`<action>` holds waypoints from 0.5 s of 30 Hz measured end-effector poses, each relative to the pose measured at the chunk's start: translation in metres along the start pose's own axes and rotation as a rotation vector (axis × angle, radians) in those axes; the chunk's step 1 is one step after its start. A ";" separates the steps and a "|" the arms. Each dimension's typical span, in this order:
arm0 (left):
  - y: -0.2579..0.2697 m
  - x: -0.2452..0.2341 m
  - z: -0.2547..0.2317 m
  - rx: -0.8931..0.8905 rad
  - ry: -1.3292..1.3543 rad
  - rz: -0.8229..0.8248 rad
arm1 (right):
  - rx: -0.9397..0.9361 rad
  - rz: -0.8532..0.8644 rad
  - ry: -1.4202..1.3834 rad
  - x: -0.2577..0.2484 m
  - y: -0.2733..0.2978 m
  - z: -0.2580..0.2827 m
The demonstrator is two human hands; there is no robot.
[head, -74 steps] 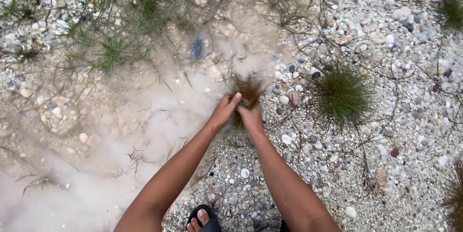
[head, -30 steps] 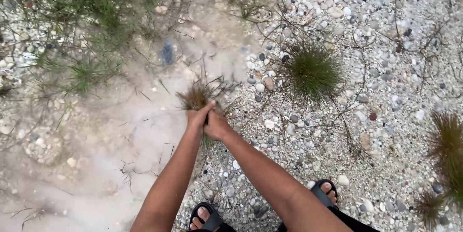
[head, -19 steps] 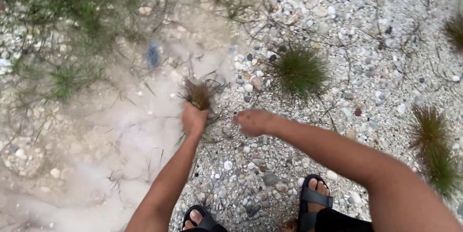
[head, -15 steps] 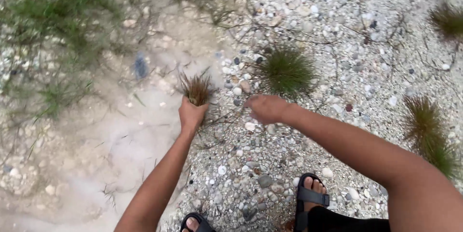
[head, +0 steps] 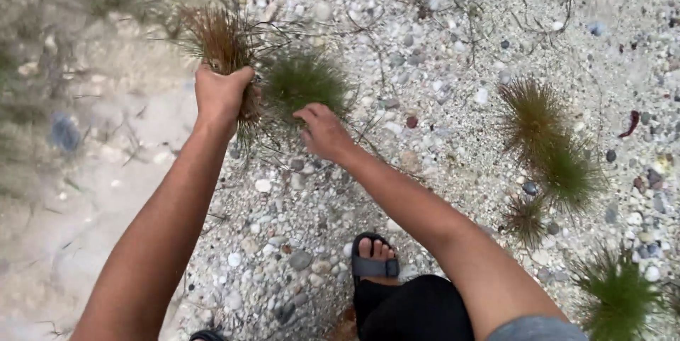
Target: Pulling small clumps of grass and weeds from rocky soil by hand.
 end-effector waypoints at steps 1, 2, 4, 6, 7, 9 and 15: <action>-0.004 0.013 0.011 -0.008 -0.012 0.010 | 0.013 -0.001 -0.011 -0.003 0.002 -0.003; -0.009 0.025 0.024 -0.043 -0.020 0.037 | 0.028 -0.026 -0.002 -0.006 0.003 -0.006; -0.013 0.041 0.031 -0.070 -0.038 0.054 | 0.033 -0.057 -0.003 -0.018 -0.007 -0.008; 0.001 0.049 0.039 -0.258 -0.075 0.056 | 0.021 -0.112 -0.132 -0.028 -0.010 -0.005; 0.017 0.056 0.028 -0.264 -0.087 0.043 | 0.015 -0.107 -0.149 -0.035 -0.011 -0.005; 0.045 0.062 0.007 -0.315 -0.058 -0.070 | 0.291 -0.231 -0.242 -0.048 -0.017 -0.013; 0.054 0.060 0.019 -0.505 0.003 -0.159 | 0.443 -1.156 -0.581 -0.055 -0.012 -0.113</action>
Point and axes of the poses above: each hand's wrist, its own y-axis away from the middle knuckle, its own x-axis out of the palm, z = x × y, the point moved 4 cm from there along -y, towards the middle knuckle, and after that the axes turned 11 degrees about -y, right-handed, at the moved point
